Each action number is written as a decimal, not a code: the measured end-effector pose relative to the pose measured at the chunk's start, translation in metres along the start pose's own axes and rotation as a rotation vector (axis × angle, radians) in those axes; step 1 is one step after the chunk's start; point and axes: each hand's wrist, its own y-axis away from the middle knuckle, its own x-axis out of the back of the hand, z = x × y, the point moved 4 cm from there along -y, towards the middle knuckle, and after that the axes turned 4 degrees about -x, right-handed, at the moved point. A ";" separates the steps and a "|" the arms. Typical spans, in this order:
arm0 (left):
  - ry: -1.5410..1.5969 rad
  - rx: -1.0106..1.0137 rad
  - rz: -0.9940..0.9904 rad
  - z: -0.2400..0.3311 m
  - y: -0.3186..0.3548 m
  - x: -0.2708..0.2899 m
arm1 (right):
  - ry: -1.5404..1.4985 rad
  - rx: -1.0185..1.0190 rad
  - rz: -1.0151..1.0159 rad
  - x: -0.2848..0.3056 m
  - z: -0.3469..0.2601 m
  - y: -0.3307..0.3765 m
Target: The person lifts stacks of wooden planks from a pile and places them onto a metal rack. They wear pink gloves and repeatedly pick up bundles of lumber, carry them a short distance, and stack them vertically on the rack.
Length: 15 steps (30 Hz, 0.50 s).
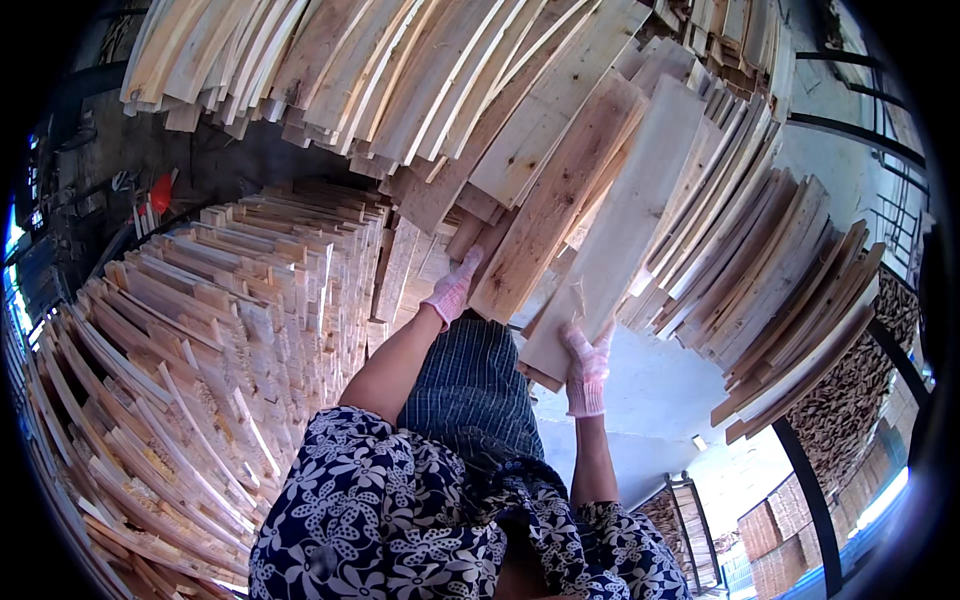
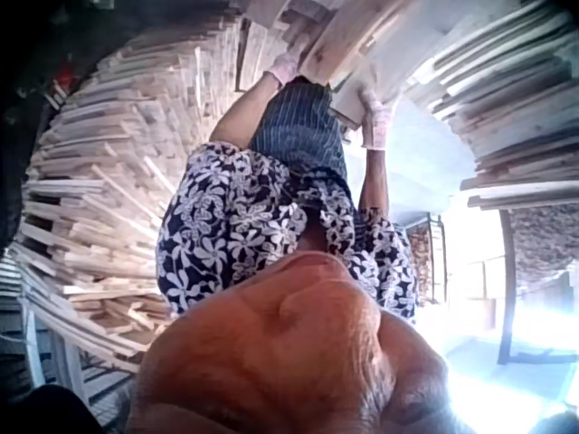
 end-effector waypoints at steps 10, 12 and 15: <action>-0.459 -0.535 -0.441 -0.022 0.025 -0.033 | -0.030 0.023 -0.371 -0.043 0.037 -0.065; -1.023 -0.807 -0.377 -0.008 0.066 -0.054 | -0.050 -0.030 -0.462 -0.029 0.008 -0.041; -1.852 -0.969 -0.251 0.000 0.173 -0.088 | -0.083 -0.168 -0.579 -0.014 -0.045 0.003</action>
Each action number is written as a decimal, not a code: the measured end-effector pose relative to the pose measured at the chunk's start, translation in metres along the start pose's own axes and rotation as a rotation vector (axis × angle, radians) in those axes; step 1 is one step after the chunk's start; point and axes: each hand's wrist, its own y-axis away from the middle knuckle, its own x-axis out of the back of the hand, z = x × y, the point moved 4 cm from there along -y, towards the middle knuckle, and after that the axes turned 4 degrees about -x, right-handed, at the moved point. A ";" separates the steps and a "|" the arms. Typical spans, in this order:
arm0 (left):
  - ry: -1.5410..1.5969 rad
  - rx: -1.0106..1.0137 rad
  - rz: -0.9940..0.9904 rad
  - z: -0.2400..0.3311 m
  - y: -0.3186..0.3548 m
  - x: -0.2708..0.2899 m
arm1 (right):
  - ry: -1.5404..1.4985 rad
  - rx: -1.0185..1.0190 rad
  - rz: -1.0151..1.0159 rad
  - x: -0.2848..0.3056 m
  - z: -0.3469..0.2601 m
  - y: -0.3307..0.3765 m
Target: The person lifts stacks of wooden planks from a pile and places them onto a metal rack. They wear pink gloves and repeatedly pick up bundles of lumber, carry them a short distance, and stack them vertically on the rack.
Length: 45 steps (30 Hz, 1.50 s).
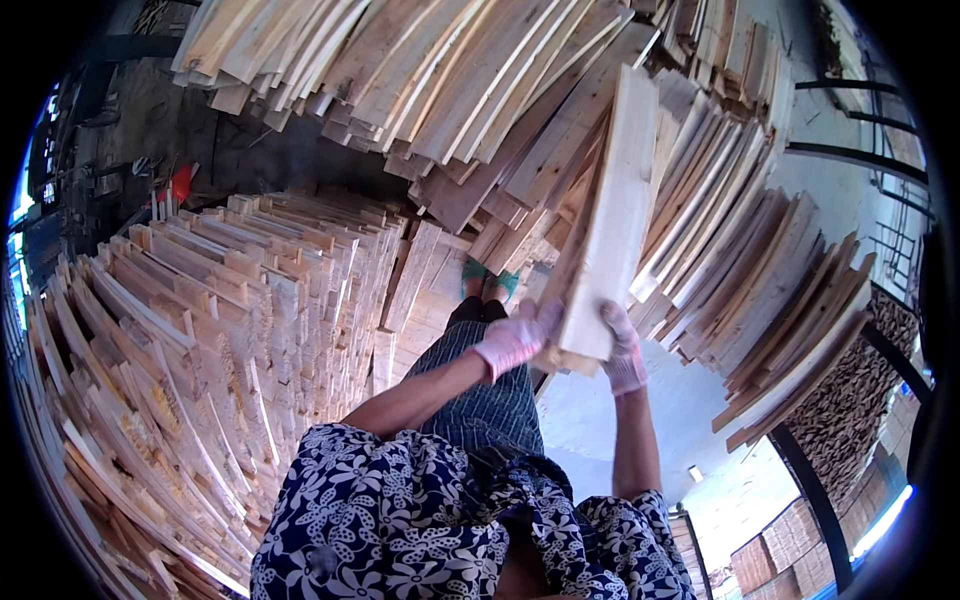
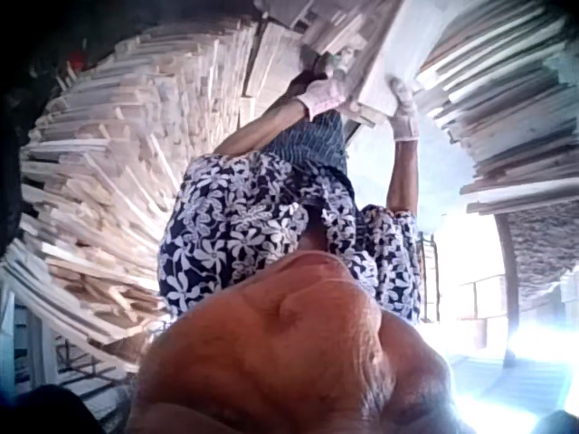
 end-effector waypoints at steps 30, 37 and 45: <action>0.599 0.108 1.033 0.144 0.309 0.238 | 0.518 0.585 -0.234 -0.249 -0.102 0.058; 0.153 0.197 1.645 0.233 0.453 0.276 | 0.670 0.951 -0.661 -0.427 -0.179 0.161; 0.191 0.240 1.886 0.268 0.637 0.275 | 0.729 1.048 -1.322 -0.689 -0.157 0.294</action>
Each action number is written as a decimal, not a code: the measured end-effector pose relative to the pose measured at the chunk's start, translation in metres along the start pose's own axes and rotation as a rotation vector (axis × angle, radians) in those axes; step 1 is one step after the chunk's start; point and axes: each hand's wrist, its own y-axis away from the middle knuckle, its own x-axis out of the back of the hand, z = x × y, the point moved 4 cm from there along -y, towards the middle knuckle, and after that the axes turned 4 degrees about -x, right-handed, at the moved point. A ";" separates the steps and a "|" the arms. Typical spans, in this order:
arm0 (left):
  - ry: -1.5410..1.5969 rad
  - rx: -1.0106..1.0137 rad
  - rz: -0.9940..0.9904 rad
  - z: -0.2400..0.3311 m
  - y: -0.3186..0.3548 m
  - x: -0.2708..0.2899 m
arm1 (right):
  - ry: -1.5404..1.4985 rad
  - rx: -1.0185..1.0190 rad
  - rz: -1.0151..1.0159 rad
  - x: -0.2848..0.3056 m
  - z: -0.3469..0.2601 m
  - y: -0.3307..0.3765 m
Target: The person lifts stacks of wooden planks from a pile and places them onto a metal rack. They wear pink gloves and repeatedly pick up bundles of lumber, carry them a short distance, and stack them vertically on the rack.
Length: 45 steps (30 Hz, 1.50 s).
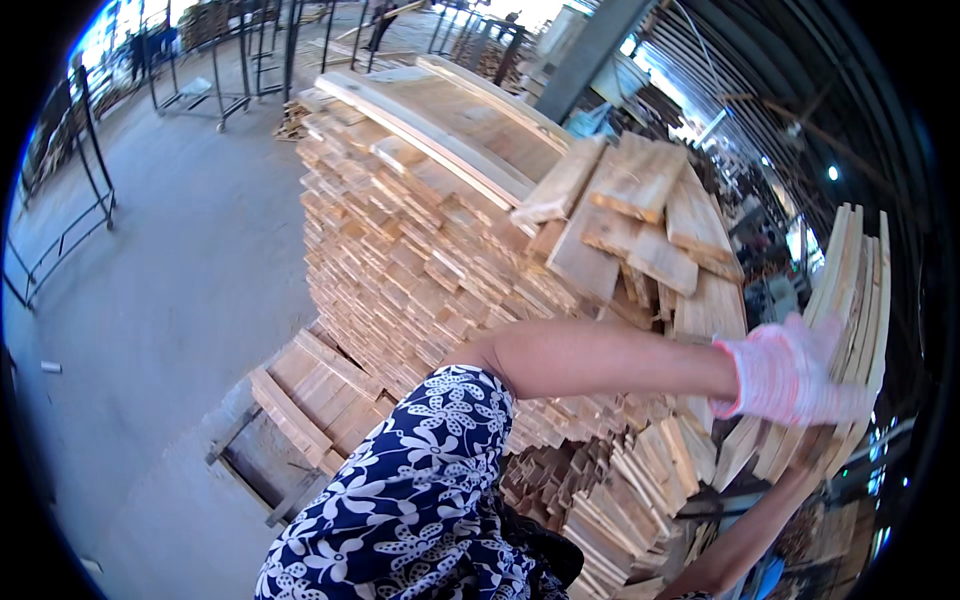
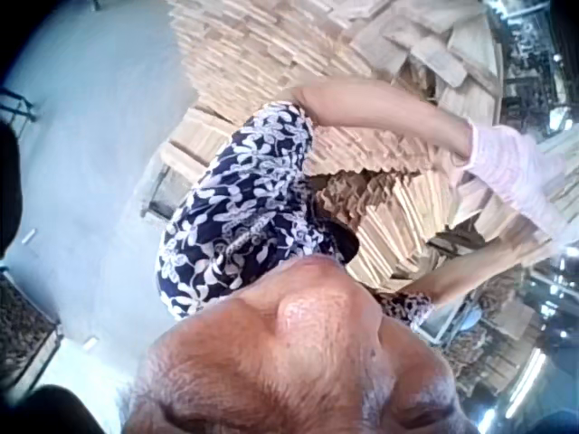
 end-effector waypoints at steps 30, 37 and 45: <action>0.217 -0.042 0.490 -0.154 -0.056 0.198 | -0.123 -0.453 -0.544 -0.261 0.078 -0.178; 0.084 0.001 0.248 -0.164 -0.051 0.178 | -0.190 -0.418 -0.657 -0.273 0.076 -0.177; -0.055 -0.014 0.163 -0.167 -0.033 0.180 | -0.114 -0.342 -0.609 -0.291 0.065 -0.159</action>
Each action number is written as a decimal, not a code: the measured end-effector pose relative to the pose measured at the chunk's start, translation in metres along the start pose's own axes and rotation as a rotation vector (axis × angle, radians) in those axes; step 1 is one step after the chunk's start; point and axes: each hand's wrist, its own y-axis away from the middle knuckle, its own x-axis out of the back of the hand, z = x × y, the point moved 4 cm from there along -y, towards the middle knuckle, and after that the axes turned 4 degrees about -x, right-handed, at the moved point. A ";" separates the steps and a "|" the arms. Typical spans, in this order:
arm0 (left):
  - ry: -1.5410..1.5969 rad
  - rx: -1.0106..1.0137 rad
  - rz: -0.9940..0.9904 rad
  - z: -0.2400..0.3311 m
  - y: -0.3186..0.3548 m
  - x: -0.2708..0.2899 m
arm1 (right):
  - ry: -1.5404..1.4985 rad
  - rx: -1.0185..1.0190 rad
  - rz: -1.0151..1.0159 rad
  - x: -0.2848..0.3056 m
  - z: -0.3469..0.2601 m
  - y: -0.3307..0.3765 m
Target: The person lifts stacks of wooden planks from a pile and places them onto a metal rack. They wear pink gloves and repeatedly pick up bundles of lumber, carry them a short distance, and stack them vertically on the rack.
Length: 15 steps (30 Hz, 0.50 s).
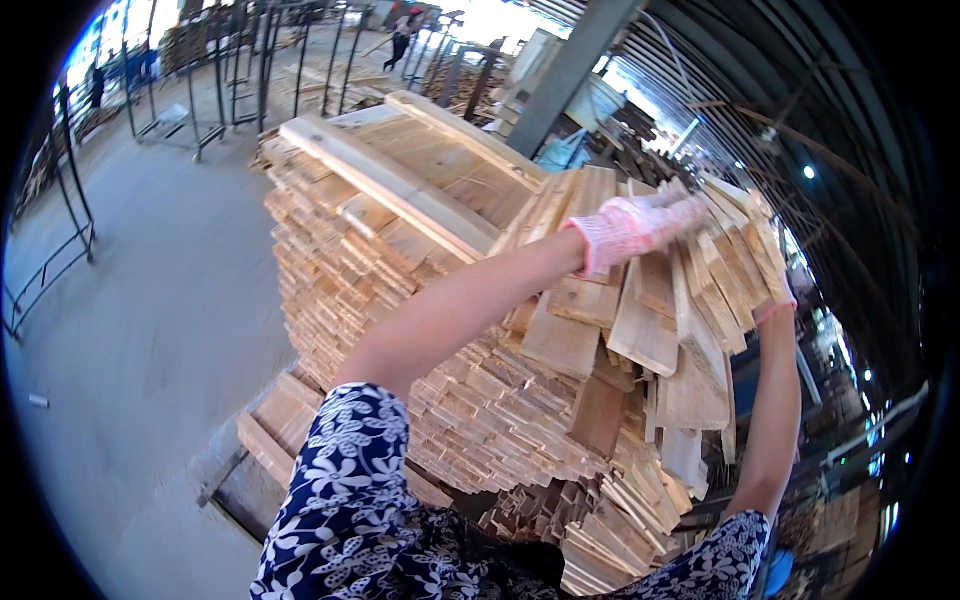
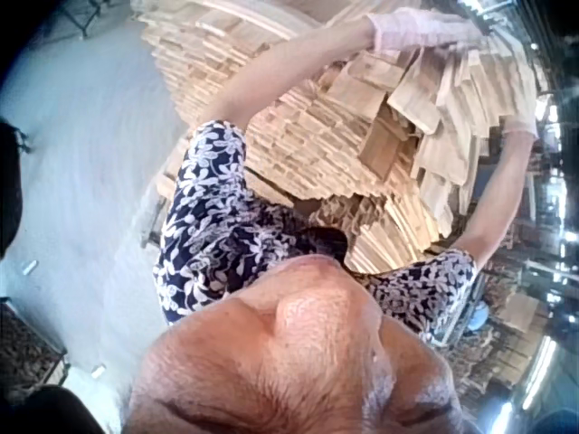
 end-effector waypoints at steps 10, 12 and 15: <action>-0.161 0.038 0.068 -0.022 -0.001 -0.009 | -0.359 -0.108 -0.009 -0.032 -0.005 0.009; -0.243 -0.015 0.039 -0.018 0.001 -0.011 | -0.449 -0.129 -0.037 -0.035 -0.005 0.012; -0.238 0.014 0.120 -0.012 0.008 -0.010 | -0.340 0.007 0.063 -0.030 -0.016 0.028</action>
